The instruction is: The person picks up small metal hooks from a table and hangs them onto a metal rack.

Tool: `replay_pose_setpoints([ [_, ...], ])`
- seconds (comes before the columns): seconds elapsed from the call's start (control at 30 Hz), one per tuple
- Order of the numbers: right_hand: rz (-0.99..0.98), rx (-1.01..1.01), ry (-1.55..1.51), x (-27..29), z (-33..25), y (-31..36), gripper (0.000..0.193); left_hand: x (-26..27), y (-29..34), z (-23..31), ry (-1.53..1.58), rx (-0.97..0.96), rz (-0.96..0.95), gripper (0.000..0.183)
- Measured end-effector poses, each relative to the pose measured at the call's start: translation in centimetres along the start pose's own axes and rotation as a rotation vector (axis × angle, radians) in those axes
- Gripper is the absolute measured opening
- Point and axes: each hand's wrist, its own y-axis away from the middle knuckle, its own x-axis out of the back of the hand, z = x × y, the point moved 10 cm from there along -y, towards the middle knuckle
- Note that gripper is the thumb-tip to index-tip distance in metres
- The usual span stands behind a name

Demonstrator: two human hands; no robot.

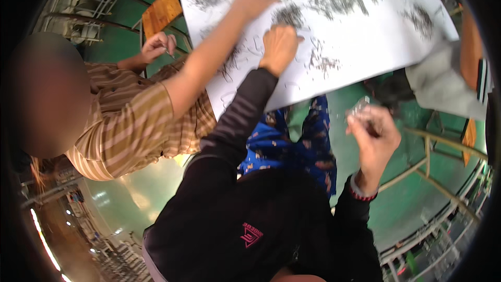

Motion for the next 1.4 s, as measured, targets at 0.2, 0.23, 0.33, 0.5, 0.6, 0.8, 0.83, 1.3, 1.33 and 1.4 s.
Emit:
replay_pose_setpoints([
  [0.2, 0.014, 0.131, 0.026, 1.1, -0.5, -0.6, 0.021, -1.9, 1.9, 2.8, -0.044, -0.112, -0.077, 0.011],
  [0.23, 0.017, 0.174, -0.031, 1.2, -0.5, -0.6, 0.022, -1.1, 2.3, 3.1, 0.023, -0.116, -0.045, 0.014],
  [0.33, 0.049, 0.222, -0.016, 1.7, -0.6, -0.9, 0.026, 0.7, 3.1, 4.4, 0.188, -0.119, -0.049, 0.02],
  [0.5, 0.058, 0.184, -0.085, 1.7, 1.2, -0.8, 0.033, 7.4, 5.8, 10.7, 0.904, -0.098, -0.287, 0.016],
  [0.6, 0.049, 0.176, -0.063, 1.1, 1.7, -0.7, 0.031, 10.1, 7.9, 13.3, 1.116, -0.141, -0.3, 0.015],
  [0.8, 0.132, 0.154, 0.005, 0.6, 1.5, -0.5, 0.027, 11.3, 7.7, 13.6, 0.984, -0.165, -0.174, 0.016],
  [0.83, 0.132, 0.186, 0.044, 0.5, 1.3, -0.3, 0.026, 10.7, 8.0, 13.2, 0.972, -0.185, -0.119, 0.015],
  [1.3, 0.019, 0.073, 0.23, 0.8, 5.2, -11.5, 0.021, 10.0, 7.8, 12.8, 1.046, -0.128, -0.189, 0.007],
  [1.33, -0.006, 0.073, 0.235, 0.5, 7.1, -14.2, 0.022, 9.6, 7.7, 13.2, 1.034, -0.127, -0.226, 0.008],
  [1.4, -0.069, 0.129, 0.32, -2.4, 8.7, -19.0, 0.021, 8.9, 7.8, 13.1, 1.026, -0.117, -0.273, 0.007],
])
